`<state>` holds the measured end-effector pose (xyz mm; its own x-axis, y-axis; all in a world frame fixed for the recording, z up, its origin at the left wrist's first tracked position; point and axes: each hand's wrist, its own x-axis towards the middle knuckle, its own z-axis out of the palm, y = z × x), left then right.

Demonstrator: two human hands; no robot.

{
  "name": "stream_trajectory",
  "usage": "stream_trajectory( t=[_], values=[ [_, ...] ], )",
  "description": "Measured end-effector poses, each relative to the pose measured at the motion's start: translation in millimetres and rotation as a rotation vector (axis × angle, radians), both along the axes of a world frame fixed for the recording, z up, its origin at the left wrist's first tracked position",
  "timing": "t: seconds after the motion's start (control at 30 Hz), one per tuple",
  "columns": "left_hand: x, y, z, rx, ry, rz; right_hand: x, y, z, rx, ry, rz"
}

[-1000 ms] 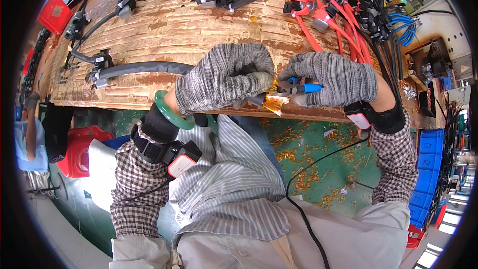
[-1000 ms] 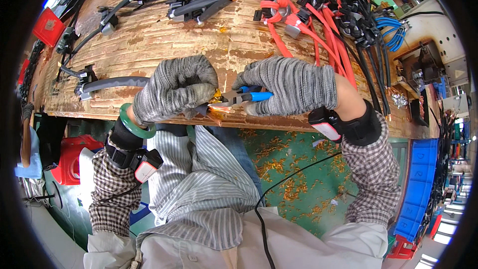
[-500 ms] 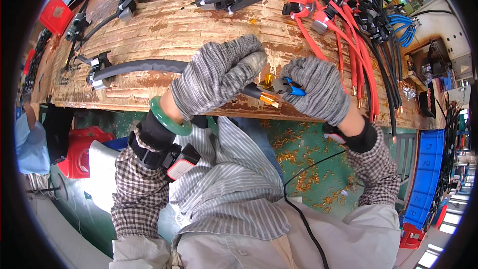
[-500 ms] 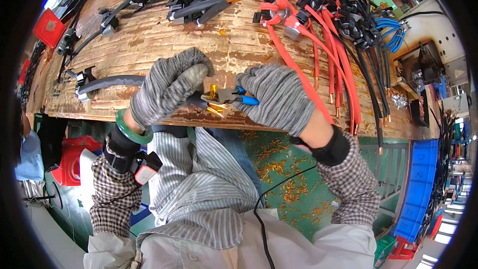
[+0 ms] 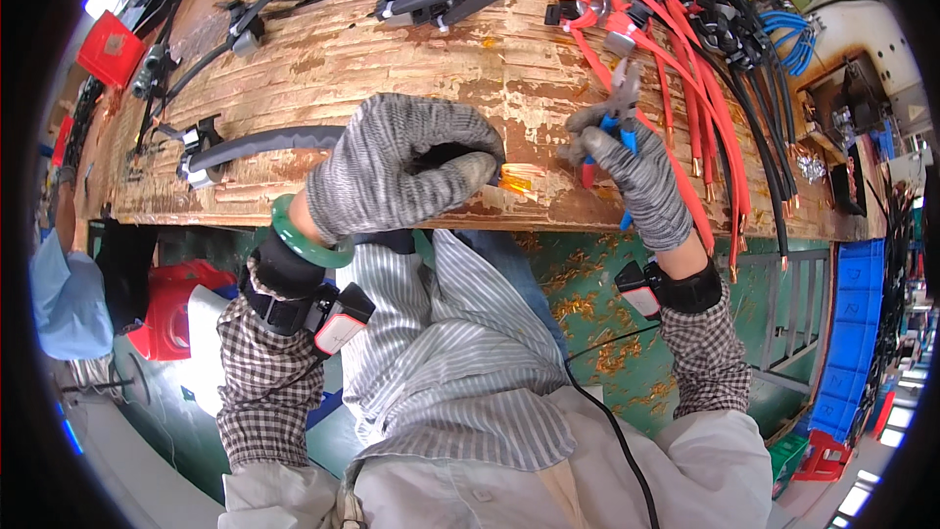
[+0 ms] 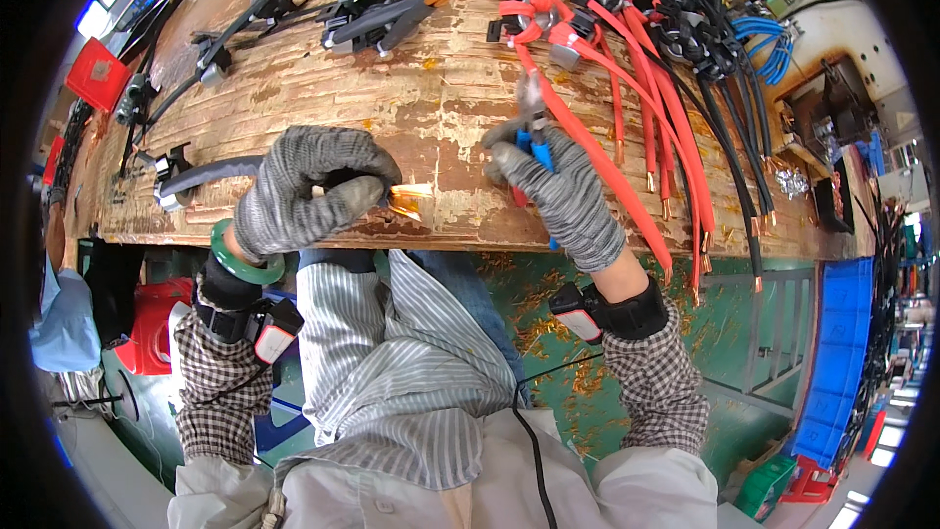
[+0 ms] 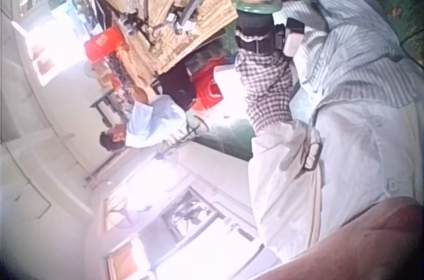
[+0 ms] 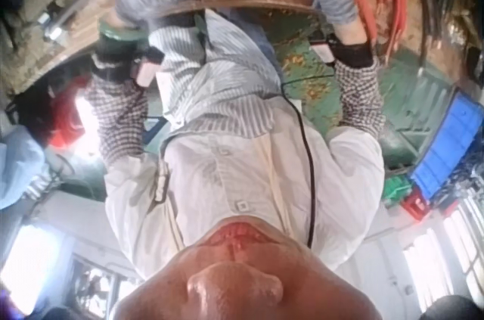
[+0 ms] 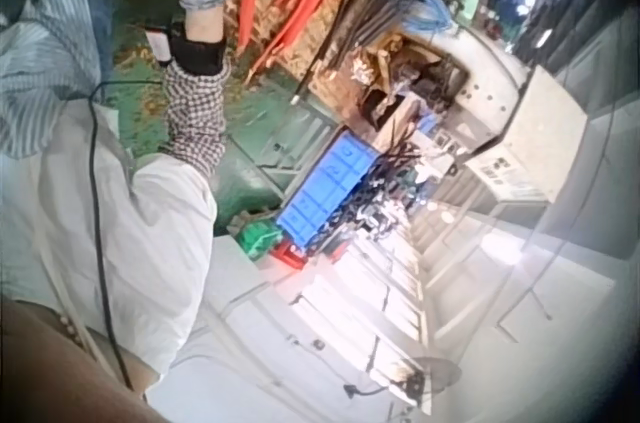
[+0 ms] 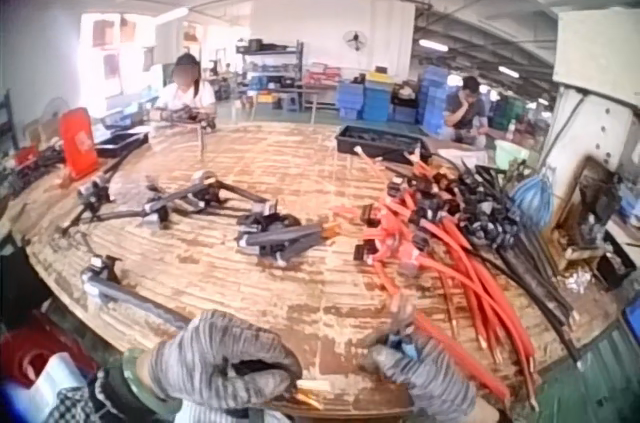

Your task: Cutting and assembling industrial wire harness components at a workbench.

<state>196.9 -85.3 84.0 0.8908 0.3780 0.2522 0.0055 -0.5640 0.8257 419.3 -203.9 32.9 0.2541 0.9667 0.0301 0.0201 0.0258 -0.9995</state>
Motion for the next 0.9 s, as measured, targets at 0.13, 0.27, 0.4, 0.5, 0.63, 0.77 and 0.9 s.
stream_trajectory(
  t=[0.13,0.27,0.4,0.5,0.63,0.77,0.9],
  values=[
    [0.7,3.3,11.2,-0.043,0.013,-0.083,-1.8,-1.5,6.7,-0.016,-0.069,0.049],
    [0.7,7.4,18.5,-0.156,0.014,-0.066,-18.9,-7.2,1.6,-0.005,-0.161,-0.096],
    [-1.8,10.3,28.3,-0.189,0.069,-0.015,-36.1,-19.0,-1.6,0.196,-0.585,-0.173],
    [-0.8,11.9,39.0,-0.176,0.060,0.011,-42.9,-18.3,1.1,0.211,-0.470,-0.156],
    [1.2,17.5,44.5,-0.184,0.045,0.020,-41.9,-10.9,11.4,0.199,-0.784,-0.176],
    [7.8,21.7,45.9,-0.196,0.086,0.090,-38.4,-5.3,16.8,0.214,-0.893,-0.244],
    [12.5,23.0,47.8,-0.145,0.013,0.155,-40.3,5.4,12.5,0.256,-1.127,-0.222]
  ],
)
